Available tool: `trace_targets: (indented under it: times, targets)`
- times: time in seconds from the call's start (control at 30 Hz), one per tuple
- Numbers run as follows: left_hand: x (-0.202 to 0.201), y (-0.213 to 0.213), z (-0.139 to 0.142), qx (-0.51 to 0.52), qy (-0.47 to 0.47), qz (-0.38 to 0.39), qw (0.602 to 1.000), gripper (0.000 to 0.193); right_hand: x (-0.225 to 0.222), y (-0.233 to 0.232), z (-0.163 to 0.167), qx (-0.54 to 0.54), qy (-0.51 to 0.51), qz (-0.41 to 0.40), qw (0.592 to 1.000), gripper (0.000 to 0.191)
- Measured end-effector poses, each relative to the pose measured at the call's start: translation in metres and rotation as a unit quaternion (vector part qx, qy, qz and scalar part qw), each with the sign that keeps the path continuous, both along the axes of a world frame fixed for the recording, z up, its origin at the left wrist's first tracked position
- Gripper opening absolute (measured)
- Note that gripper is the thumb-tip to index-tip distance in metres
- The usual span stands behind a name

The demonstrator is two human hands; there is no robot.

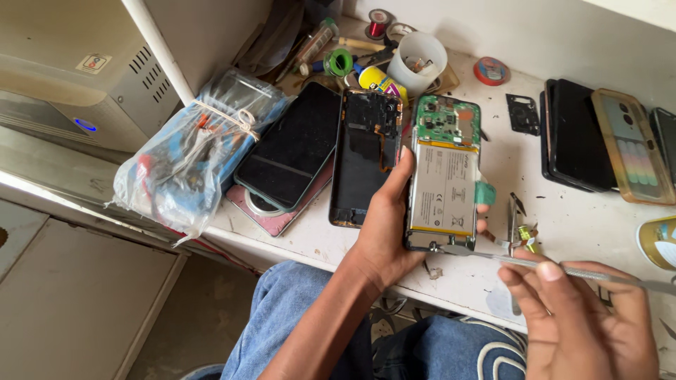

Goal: The person sprays a cleaning agent onto the exposed internals of a disassembled smartphone, then wipes the battery and motherboard area with a cloth. They use a metal spudger to pry and adjust components near the battery and ribbon cables, then reposition the battery and continue cleaning and adjusting internal parts.

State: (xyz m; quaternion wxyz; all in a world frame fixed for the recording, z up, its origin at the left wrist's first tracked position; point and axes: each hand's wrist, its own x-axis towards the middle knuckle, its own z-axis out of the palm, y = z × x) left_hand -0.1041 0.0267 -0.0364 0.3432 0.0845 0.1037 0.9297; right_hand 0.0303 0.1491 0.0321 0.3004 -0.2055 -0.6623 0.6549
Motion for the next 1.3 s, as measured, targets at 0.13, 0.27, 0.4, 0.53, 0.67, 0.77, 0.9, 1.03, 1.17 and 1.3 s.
trace_targets:
  times: [0.13,0.27,0.4,0.53,0.67,0.77,0.9,1.03,1.17,1.3]
  targets:
    - [-0.002,-0.001,-0.001,0.037,0.001,0.015,0.999,0.076,0.008,-0.031,0.006,0.124,-0.051,-0.014,0.991,0.023]
    - [-0.003,0.000,-0.001,0.029,-0.012,0.021,0.999,0.076,0.008,-0.045,-0.002,0.172,0.001,0.023,0.985,0.028]
    - [0.000,-0.001,0.001,0.022,0.015,0.025,0.999,0.077,0.009,-0.042,-0.011,0.268,-0.002,0.028,0.963,0.028]
    - [0.000,-0.002,0.004,0.015,0.006,0.026,1.000,0.076,0.012,-0.039,-0.020,0.258,0.019,0.040,0.965,0.029]
    - [0.000,-0.001,0.004,-0.002,0.006,0.029,1.000,0.075,0.017,-0.036,-0.034,0.225,0.051,0.049,0.972,0.028]
    - [-0.001,0.001,0.002,-0.010,0.002,0.037,0.999,0.073,0.024,-0.015,-0.041,0.182,-0.043,0.173,0.967,0.010]
    - [-0.002,0.002,-0.002,-0.001,-0.019,0.040,0.999,0.073,0.028,-0.022,-0.074,0.343,0.063,0.146,0.926,0.016]
    - [-0.003,-0.001,-0.003,0.010,-0.014,0.037,0.999,0.076,0.035,-0.046,-0.092,0.397,0.090,0.100,0.908,0.019]
    - [-0.003,-0.003,0.002,-0.030,-0.030,0.040,0.998,0.080,0.039,-0.060,-0.086,0.350,0.081,0.108,0.927,0.016]
    - [-0.002,-0.006,0.009,-0.074,-0.041,0.050,0.995,0.081,0.032,-0.066,-0.079,0.301,0.044,0.135,0.943,0.023]
